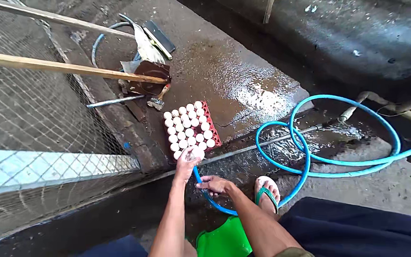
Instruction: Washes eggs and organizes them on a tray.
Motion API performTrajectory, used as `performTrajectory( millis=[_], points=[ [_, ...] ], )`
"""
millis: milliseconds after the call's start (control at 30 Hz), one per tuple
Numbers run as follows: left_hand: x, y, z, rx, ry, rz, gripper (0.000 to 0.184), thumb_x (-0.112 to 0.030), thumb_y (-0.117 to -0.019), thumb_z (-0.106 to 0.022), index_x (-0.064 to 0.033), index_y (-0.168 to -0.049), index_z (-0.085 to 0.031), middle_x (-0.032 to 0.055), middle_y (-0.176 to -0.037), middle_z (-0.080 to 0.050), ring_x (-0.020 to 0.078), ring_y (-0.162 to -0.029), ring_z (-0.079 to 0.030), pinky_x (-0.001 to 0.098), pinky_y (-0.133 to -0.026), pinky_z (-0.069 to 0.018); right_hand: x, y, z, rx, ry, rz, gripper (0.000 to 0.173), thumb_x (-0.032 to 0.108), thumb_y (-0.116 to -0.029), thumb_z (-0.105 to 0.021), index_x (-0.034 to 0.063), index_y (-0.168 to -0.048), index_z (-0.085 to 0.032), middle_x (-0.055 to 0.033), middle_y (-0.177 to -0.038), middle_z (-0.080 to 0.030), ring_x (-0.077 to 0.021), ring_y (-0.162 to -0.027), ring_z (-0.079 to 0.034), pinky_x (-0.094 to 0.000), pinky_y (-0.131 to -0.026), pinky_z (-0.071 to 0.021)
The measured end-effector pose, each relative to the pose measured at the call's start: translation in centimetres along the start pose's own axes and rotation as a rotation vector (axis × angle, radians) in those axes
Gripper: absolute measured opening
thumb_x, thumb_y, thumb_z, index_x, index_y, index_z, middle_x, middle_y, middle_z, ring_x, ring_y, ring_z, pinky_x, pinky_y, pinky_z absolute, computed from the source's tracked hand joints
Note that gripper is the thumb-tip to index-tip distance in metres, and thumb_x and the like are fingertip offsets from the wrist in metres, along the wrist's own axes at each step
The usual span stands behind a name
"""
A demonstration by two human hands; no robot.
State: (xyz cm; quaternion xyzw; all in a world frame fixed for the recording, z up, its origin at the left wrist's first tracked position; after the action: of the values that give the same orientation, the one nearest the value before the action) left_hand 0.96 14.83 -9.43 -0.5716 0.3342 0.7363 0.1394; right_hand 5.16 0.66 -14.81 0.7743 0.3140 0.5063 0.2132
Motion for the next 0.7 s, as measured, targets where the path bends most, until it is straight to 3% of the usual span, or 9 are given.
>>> performTrajectory(
  millis=[133,367,567,700],
  points=[
    [0.2,-4.8,0.7,-0.030,-0.254,0.014,0.061,-0.005,-0.0795,-0.079,0.0025,-0.135,-0.054,0.0246,-0.138,-0.052,0.0291,-0.119,-0.058,0.0416,-0.096,-0.0538,0.0,-1.4,1.1,-0.059,-0.109,-0.002,0.034,0.034,-0.1053,-0.059,0.0148,-0.134,-0.060,-0.0017,-0.100,-0.066,-0.0045,-0.056,-0.046,-0.0220,-0.050,-0.0396],
    [-0.8,-12.5,0.0,-0.004,-0.739,-0.001,0.053,-0.015,-0.0882,-0.078,-0.0003,-0.136,-0.058,0.0225,-0.137,-0.058,0.0317,-0.125,-0.059,0.0466,-0.107,-0.0490,-1.4,-3.9,1.8,-0.177,-0.370,-0.014,0.035,0.031,-0.1051,-0.060,0.0141,-0.136,-0.060,-0.0035,-0.100,-0.065,-0.0055,-0.056,-0.046,-0.0221,-0.049,-0.0390],
    [0.7,-15.5,-1.1,0.094,-1.054,0.000,0.051,-0.020,-0.0931,-0.073,-0.0017,-0.138,-0.059,0.0216,-0.140,-0.058,0.0347,-0.134,-0.053,0.0512,-0.116,-0.0383,-1.4,-4.4,1.8,-0.171,-0.386,-0.051,0.034,0.031,-0.1051,-0.060,0.0141,-0.135,-0.061,-0.0025,-0.096,-0.065,-0.0054,-0.056,-0.045,-0.0221,-0.049,-0.0383],
    [1.2,-16.2,-0.7,0.094,-1.169,-0.004,0.049,-0.030,-0.0929,-0.072,-0.0081,-0.135,-0.064,0.0183,-0.145,-0.054,0.0371,-0.140,-0.044,0.0559,-0.118,-0.0323,-1.5,-4.7,1.5,-0.163,-0.375,-0.078,0.035,0.032,-0.1044,-0.061,0.0156,-0.136,-0.061,-0.0021,-0.097,-0.065,-0.0059,-0.057,-0.045,-0.0228,-0.051,-0.0382]
  ],
)
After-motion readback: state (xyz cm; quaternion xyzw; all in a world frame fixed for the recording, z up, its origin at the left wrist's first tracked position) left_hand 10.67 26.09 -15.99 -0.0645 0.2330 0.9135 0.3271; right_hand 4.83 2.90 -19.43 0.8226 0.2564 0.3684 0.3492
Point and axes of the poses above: each hand's wrist, its own y-axis away from the middle knuckle, its own z-axis out of the back of the hand, x = y × z, the point moved 5 cm from there along -y, towards the middle knuckle
